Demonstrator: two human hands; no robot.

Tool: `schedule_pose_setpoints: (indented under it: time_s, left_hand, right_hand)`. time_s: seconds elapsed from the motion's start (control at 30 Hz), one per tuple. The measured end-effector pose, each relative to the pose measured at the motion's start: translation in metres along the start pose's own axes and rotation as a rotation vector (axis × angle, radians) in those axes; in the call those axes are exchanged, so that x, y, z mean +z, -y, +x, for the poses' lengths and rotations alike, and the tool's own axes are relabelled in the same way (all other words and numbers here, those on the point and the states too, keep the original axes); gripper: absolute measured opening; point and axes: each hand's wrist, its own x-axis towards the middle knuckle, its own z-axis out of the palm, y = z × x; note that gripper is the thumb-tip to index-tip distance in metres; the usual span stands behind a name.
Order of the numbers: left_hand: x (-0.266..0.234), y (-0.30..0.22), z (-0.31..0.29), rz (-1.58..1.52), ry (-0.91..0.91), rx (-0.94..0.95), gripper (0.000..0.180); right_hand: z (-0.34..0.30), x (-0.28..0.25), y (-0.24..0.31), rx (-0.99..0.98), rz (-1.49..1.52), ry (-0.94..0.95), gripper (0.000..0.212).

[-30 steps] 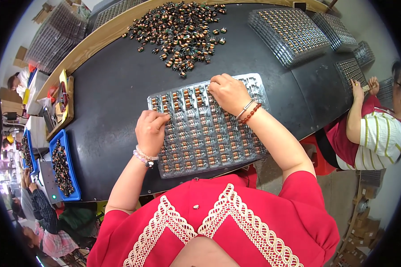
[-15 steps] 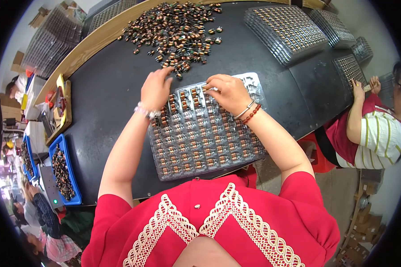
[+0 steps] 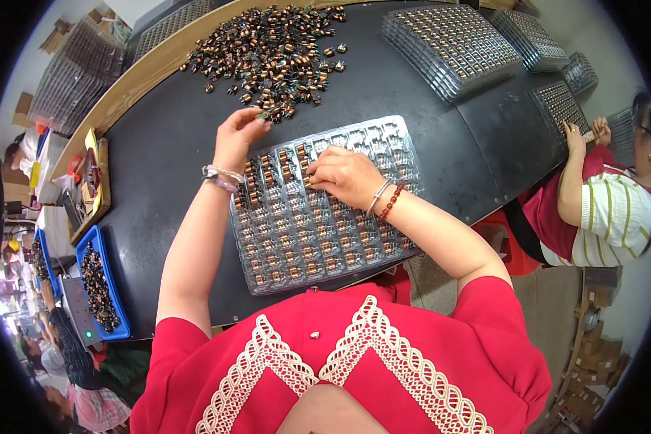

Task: The person sorts small electronic components by hand, placing them into a grid tray.

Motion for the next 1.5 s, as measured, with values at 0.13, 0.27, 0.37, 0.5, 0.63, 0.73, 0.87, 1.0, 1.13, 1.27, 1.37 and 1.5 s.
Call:
schedule_pose_setpoints:
  time_s: [0.13, 0.27, 0.37, 0.5, 0.63, 0.73, 0.87, 1.0, 1.13, 1.27, 1.37, 1.5]
  left_hand:
    - [-0.002, -0.011, -0.008, -0.261, -0.095, -0.138, 0.019]
    - [-0.008, -0.013, -0.015, -0.204, -0.114, -0.127, 0.026]
    - [-0.015, -0.020, -0.023, -0.237, -0.068, -0.169, 0.029]
    - [-0.019, -0.023, -0.030, -0.271, -0.060, -0.230, 0.027]
    - [-0.026, -0.013, -0.034, -0.247, -0.053, -0.224, 0.024]
    - [-0.026, -0.015, -0.040, -0.213, -0.046, -0.239, 0.022]
    - [-0.026, -0.020, -0.050, -0.158, -0.008, -0.224, 0.021]
    - [-0.029, -0.017, -0.051, -0.150, 0.004, -0.236, 0.024]
    - [-0.029, -0.019, -0.056, -0.144, 0.000, -0.193, 0.028]
    - [-0.028, -0.018, -0.057, -0.197, -0.038, -0.212, 0.020]
    - [-0.026, -0.024, -0.058, 0.074, -0.031, -0.197, 0.015]
    - [-0.029, -0.017, -0.075, 0.811, -0.023, 0.364, 0.012]
  right_hand:
    - [0.001, 0.002, 0.002, -0.115, -0.142, -0.028, 0.007]
    - [0.000, 0.005, 0.002, -0.076, -0.121, -0.054, 0.006]
    - [-0.002, 0.005, -0.002, 0.022, 0.027, -0.055, 0.008]
    - [-0.001, 0.002, -0.007, 0.199, 0.275, 0.038, 0.013]
    - [0.001, 0.002, 0.002, 0.273, 0.199, 0.043, 0.018]
    - [-0.002, 0.005, 0.003, 0.033, 0.007, -0.069, 0.015]
    - [-0.005, 0.004, -0.004, 0.036, 0.063, -0.033, 0.011]
    - [0.000, -0.003, 0.003, -0.006, -0.023, 0.004, 0.010]
    - [0.003, -0.005, 0.004, -0.009, 0.018, 0.027, 0.010]
    - [0.046, -0.010, -0.033, 0.286, -0.205, -0.107, 0.021]
    - [0.081, 0.000, -0.065, 0.472, -0.467, -0.042, 0.030]
    - [0.099, 0.005, -0.086, 0.616, -0.445, 0.079, 0.027]
